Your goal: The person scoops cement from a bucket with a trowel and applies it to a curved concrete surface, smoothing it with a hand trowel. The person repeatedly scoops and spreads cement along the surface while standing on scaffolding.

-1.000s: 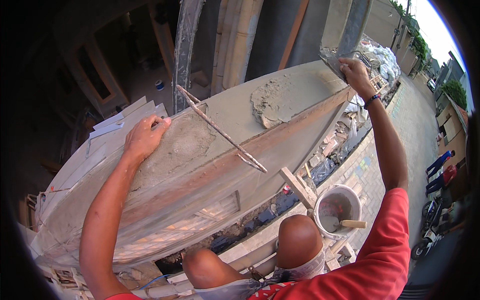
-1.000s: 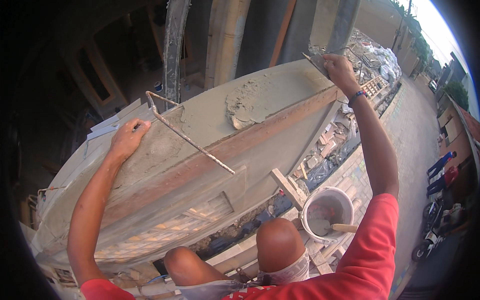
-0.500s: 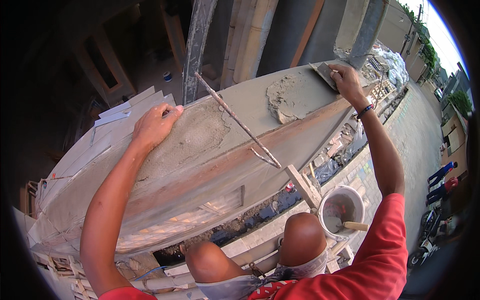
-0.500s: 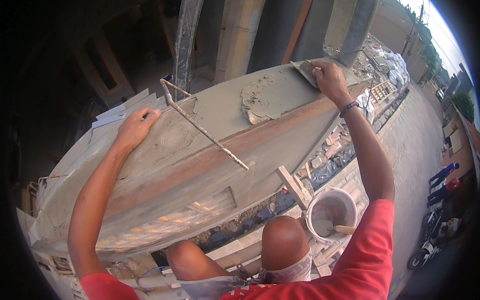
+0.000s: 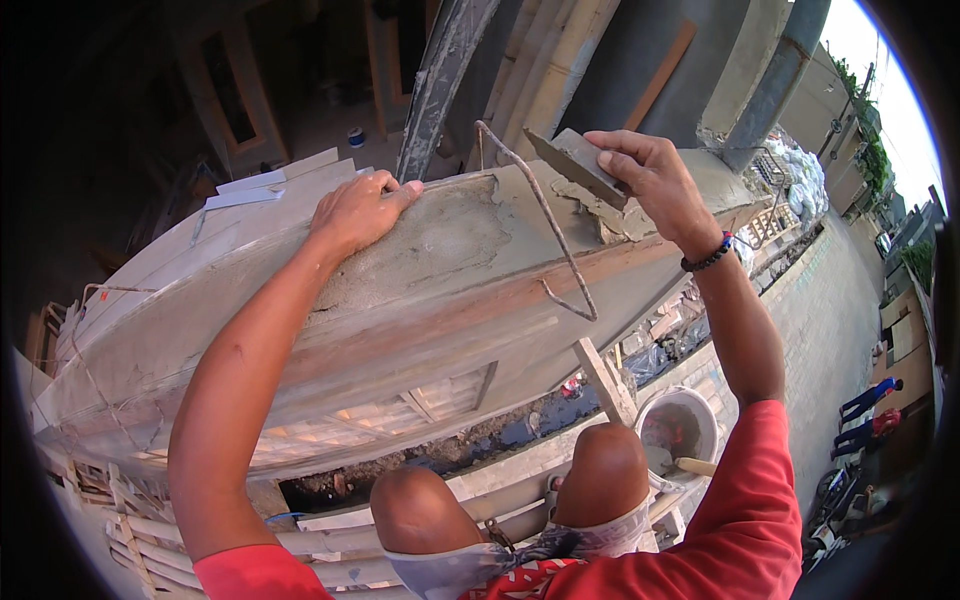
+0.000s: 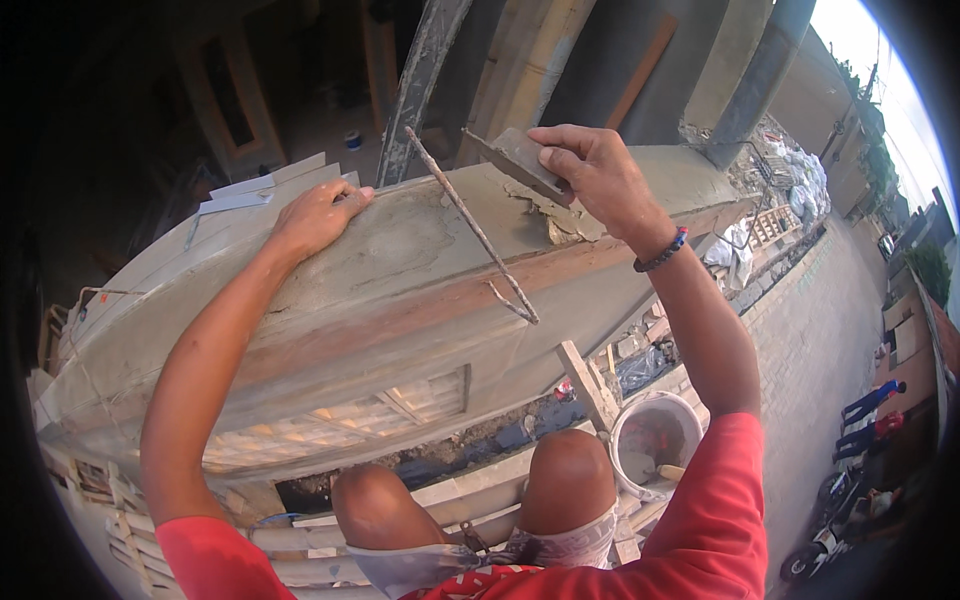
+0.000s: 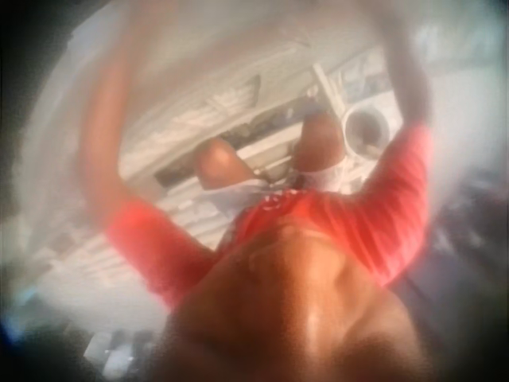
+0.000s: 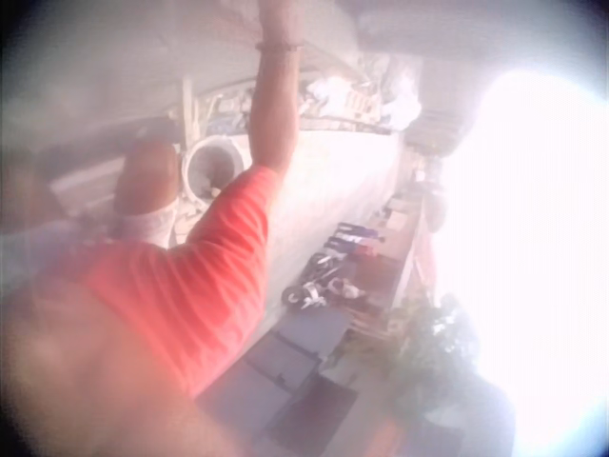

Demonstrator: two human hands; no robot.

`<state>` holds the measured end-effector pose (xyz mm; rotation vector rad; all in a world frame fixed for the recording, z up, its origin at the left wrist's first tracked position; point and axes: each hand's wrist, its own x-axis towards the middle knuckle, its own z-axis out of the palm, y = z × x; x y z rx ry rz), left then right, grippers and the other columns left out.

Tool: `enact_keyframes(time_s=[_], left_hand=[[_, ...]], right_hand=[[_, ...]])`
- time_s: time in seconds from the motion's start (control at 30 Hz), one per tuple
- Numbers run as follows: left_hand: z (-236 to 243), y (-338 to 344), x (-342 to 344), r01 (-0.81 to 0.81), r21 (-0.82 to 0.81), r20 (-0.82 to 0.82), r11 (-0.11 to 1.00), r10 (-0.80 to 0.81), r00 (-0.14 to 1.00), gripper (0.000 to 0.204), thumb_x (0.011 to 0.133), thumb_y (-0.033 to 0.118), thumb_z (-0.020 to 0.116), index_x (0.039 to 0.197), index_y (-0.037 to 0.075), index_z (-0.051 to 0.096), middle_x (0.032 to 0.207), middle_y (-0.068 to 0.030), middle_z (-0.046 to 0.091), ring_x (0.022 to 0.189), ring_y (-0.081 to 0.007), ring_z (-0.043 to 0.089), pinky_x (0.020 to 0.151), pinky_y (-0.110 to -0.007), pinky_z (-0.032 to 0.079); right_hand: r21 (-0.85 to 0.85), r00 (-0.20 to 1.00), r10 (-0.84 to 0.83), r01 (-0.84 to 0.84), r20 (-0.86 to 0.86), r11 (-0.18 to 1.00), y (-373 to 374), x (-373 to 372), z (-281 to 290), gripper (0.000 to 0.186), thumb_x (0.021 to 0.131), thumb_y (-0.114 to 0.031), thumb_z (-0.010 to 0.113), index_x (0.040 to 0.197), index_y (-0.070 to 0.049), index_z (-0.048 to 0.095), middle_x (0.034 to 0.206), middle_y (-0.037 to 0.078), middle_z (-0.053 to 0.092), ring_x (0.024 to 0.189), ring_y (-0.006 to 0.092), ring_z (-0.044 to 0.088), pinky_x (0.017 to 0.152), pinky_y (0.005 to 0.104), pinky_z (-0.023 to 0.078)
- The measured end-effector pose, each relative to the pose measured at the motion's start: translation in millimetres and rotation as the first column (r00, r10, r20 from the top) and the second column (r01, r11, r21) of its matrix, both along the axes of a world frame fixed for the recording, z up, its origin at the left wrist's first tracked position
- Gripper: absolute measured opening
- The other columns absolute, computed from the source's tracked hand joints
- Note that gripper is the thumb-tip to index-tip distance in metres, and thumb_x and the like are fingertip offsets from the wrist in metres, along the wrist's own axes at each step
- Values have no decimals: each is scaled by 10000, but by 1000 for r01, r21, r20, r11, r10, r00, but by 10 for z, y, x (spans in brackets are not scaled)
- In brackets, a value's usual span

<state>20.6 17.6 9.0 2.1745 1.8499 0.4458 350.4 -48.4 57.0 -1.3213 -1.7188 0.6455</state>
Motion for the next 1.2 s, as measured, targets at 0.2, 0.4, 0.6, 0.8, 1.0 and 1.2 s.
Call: enact_keyframes(time_s=[0.2, 0.4, 0.6, 0.8, 1.0, 1.2], left_hand=[[6, 28, 9, 2, -23, -3, 1000, -2, 1000, 642, 892, 674, 474, 1148, 121, 679, 1198, -118, 648, 1189, -274, 574, 1004, -441, 430], [17, 20, 8, 23, -33, -5, 999, -23, 1000, 642, 900, 662, 465, 1158, 115, 679, 1194, -129, 649, 1185, -283, 580, 995, -442, 436], [-5, 25, -10, 34, -14, -11, 999, -34, 999, 646, 903, 664, 450, 1152, 115, 681, 1181, -128, 655, 1175, -284, 586, 994, -449, 438], [-1, 16, -23, 26, -13, -12, 1000, -26, 1000, 648, 901, 665, 446, 1154, 117, 680, 1171, -129, 661, 1176, -286, 585, 999, -453, 436], [-24, 32, -20, 43, 0, 9, 999, -43, 999, 645, 899, 661, 460, 1149, 110, 683, 1168, -140, 666, 1169, -300, 589, 988, -452, 440], [-25, 29, -40, 40, -10, 22, 999, -40, 999, 631, 889, 656, 475, 1139, 115, 684, 1170, -134, 665, 1179, -288, 585, 978, -458, 447]], right_hand=[[-5, 830, -80, 93, -551, 996, -364, 683, -168, 366, 1008, -83, 454, 1342, 60, 499, 1125, 136, 661, 949, 156, 673, 790, 291, 579], [107, 543, 45, 84, -839, 991, -655, 964, -851, 422, 1023, -70, 390, 1431, 33, 375, 1259, 184, 603, 1076, 224, 653, 879, 346, 582], [177, 566, 107, 70, -818, 982, -570, 619, -686, 531, 975, -2, 469, 1476, 8, 293, 1228, 174, 609, 1045, 223, 661, 862, 349, 588], [148, 539, 113, 22, -835, 989, -724, 330, -735, 621, 935, 7, 548, 1491, 6, 270, 1187, 158, 620, 984, 186, 665, 810, 310, 589], [329, 853, -28, 231, -522, 915, -796, -249, -709, 682, 884, 44, 622, 1479, 28, 288, 1017, 116, 659, 909, 143, 660, 721, 250, 575], [473, 949, -308, 303, -70, 827, -639, -663, -613, 602, 778, 9, 707, 1352, -48, 534, 770, 49, 604, 624, 100, 584, 596, 273, 512]])
